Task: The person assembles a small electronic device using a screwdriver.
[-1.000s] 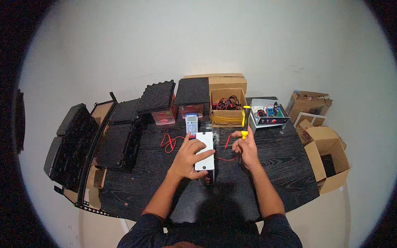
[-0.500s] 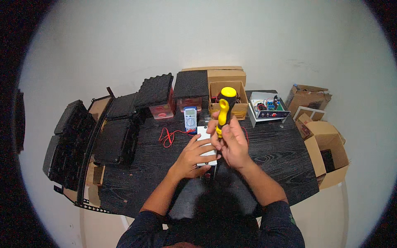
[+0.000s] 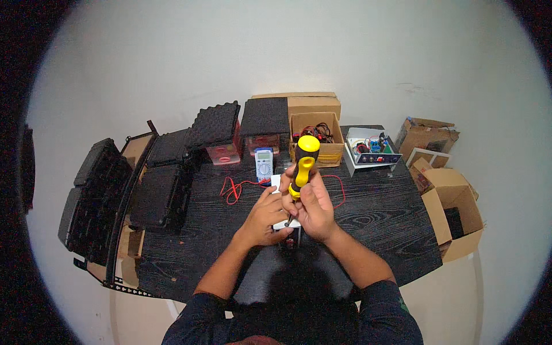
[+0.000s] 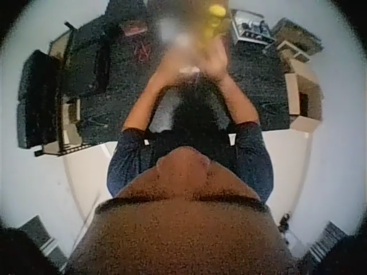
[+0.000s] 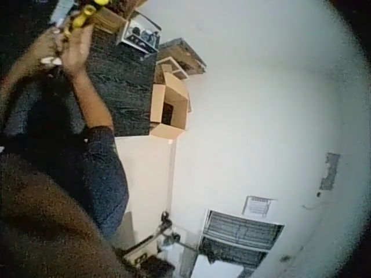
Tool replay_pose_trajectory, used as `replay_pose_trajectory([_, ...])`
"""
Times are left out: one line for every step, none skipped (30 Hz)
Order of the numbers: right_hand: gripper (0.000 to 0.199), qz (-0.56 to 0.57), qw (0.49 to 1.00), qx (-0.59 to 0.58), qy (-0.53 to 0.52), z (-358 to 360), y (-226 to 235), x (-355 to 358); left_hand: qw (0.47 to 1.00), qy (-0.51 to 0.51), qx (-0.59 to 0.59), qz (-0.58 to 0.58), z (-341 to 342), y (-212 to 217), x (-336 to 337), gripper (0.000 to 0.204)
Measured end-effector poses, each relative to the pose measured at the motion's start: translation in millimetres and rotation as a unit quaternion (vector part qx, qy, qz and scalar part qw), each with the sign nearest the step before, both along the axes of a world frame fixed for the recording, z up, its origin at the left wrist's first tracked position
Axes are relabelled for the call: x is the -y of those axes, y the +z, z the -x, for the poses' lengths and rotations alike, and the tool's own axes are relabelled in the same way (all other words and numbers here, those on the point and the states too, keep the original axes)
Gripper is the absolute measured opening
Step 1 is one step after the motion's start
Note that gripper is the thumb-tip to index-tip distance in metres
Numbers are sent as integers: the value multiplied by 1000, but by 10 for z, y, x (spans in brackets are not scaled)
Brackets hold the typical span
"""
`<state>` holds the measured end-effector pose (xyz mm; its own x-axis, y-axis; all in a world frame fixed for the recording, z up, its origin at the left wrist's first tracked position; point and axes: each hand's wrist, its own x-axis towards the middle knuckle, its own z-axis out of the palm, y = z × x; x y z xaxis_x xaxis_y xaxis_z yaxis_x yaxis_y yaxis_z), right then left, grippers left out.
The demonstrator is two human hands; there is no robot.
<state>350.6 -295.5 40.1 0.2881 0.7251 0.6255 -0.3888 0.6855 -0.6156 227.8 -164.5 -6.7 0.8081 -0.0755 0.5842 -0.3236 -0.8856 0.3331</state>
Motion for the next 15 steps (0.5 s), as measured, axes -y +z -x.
replay_pose_trajectory([44,0,1000,0,-1,4,-9,4,1000,-4,2,1,-7,-22,-12,34])
replay_pose_trajectory([44,9,1000,1,-2,8,-26,7,1000,-9,4,2,-16,-43,-22,35])
replay_pose_trajectory([45,18,1000,1,-3,12,-40,8,1000,-9,4,3,-24,-59,-29,35])
replay_pose_trajectory([45,18,1000,0,-3,12,-54,10,1000,-13,6,7,-34,-74,-32,35])
replay_pose_trajectory([47,30,1000,5,-4,9,-67,14,1000,-16,8,12,-39,-80,-32,35])
replay_pose_trajectory([48,42,999,8,-5,7,-83,9,1000,-16,7,12,-33,-77,-30,35])
replay_pose_trajectory([48,42,999,8,-4,13,-74,11,1000,-16,6,20,-25,-64,-24,35])
replay_pose_trajectory([48,42,999,9,-2,24,-48,19,1000,-16,4,27,-18,-61,-23,35])
replay_pose_trajectory([48,42,999,11,-1,30,-27,27,1000,-16,4,27,-21,-70,-28,35])
replay_pose_trajectory([48,42,999,11,-1,36,-32,13,999,-17,8,29,-27,-91,-37,34])
replay_pose_trajectory([49,21,999,15,-19,46,-48,-14,999,-19,11,32,-29,-101,-42,34])
replay_pose_trajectory([49,-1,999,19,-38,43,-70,-33,999,-19,11,32,-36,-98,-40,34])
replay_pose_trajectory([49,0,999,20,-39,24,-102,-44,999,-21,13,29,-43,-91,-38,34])
replay_pose_trajectory([49,-7,998,43,-47,-1,-140,-57,999,-22,14,26,-50,-88,-35,33])
replay_pose_trajectory([49,-14,996,66,-54,-9,-160,-66,999,-21,14,26,-51,-94,-36,33])
